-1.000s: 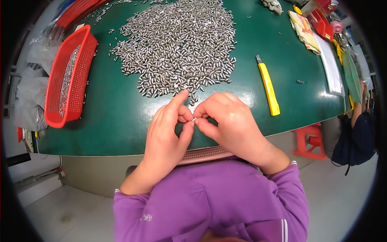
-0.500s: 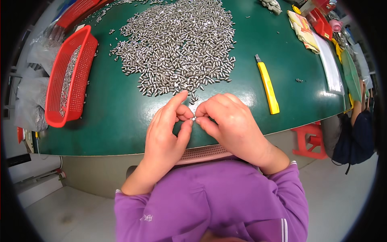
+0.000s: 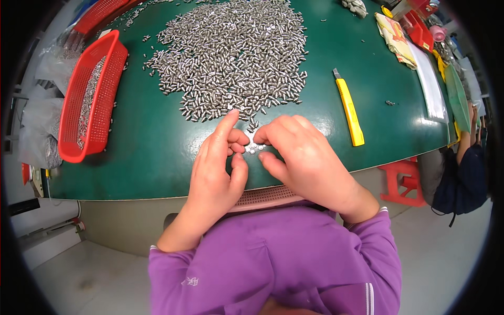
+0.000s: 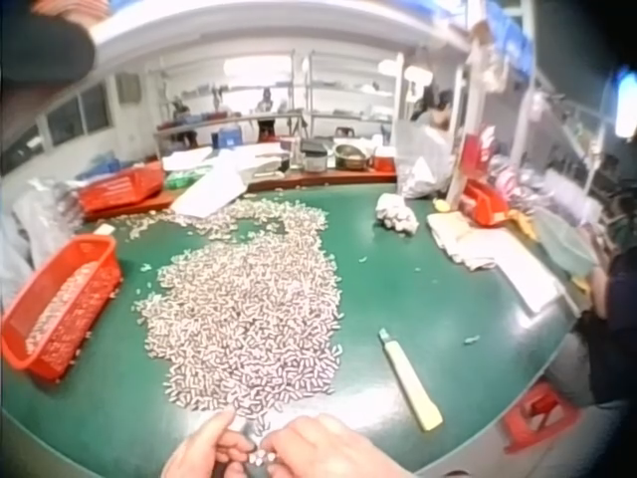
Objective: Sorting and inspecting small metal hardware pins on a workbench in a manufacturing setting.
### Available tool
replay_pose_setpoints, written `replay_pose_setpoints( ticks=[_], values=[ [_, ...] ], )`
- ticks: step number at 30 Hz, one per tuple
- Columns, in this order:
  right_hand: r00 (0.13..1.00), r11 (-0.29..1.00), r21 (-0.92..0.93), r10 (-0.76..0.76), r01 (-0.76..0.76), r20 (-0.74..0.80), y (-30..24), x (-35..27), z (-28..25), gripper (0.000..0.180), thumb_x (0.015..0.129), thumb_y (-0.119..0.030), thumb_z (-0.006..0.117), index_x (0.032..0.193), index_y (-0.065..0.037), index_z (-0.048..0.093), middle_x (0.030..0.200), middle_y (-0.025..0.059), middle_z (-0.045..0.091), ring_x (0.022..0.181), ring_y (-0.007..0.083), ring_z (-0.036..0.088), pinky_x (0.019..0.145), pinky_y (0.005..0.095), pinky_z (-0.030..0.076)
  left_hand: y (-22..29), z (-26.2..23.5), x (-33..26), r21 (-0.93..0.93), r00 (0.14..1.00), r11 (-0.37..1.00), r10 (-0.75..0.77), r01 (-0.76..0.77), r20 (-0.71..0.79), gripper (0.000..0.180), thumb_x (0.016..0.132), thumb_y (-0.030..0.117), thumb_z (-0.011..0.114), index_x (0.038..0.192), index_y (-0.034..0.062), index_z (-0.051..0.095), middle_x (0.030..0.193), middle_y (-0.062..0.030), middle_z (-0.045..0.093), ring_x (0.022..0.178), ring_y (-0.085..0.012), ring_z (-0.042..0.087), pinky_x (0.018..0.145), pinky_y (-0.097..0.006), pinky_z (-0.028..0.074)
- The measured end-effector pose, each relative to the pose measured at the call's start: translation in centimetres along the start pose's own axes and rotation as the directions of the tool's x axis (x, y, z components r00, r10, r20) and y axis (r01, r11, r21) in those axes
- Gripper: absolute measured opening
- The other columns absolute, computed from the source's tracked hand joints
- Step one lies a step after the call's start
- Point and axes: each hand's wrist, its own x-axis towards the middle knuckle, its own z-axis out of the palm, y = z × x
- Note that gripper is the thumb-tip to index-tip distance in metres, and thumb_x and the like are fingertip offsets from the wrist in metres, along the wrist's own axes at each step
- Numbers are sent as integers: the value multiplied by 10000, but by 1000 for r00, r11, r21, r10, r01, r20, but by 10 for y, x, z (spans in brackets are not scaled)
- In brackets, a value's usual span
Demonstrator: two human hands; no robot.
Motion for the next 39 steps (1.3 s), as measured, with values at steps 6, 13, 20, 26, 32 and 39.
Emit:
replay_pose_setpoints(
  ticks=[6,13,20,26,32,39],
  values=[
    [1000,1000,-25,-9,10,29,3,1,-2,274,760,6,718,1005,-31,601,922,120,581,868,334,570,781,431,478,-1,0,0,66,998,996,64,-66,28,737,767,-143,563,1475,6,428,1007,-112,627,868,-224,602,794,-342,523],
    [999,999,-5,43,-43,32,-2,5,9,272,793,-90,755,1037,-63,637,954,91,596,895,320,594,802,424,485,-7,5,-3,-113,993,993,-36,23,-114,788,785,-157,474,1539,-10,297,1098,-114,566,890,-165,574,784,-286,503],
    [992,1000,-17,14,-12,127,-3,-11,0,184,825,-110,731,991,-82,656,929,84,577,880,303,599,770,412,497,-8,1,-3,-204,988,976,-96,70,-123,757,809,-157,463,1535,1,317,1113,-114,566,916,-157,572,787,-280,502],
    [959,993,116,-3,-32,284,-13,-37,-25,195,830,-120,739,1008,-84,667,940,79,600,879,294,621,767,395,512,5,1,7,2,995,999,-51,51,-82,702,846,-98,610,1504,8,390,1098,-124,618,921,-208,597,811,-323,516],
    [999,997,-70,38,-40,-23,9,-3,-7,228,821,-69,719,1036,-42,645,972,124,607,915,335,603,793,433,507,6,12,18,155,999,988,2,5,-44,746,822,-47,700,1498,9,388,1062,-126,631,937,-256,599,851,-383,510],
    [996,994,-105,25,-35,-90,16,8,9,141,823,-27,683,946,-24,614,913,137,567,878,338,571,761,443,491,2,16,22,120,997,993,-12,21,-71,721,810,-83,682,1474,-4,414,998,-118,638,901,-258,607,827,-383,518]
  ],
)
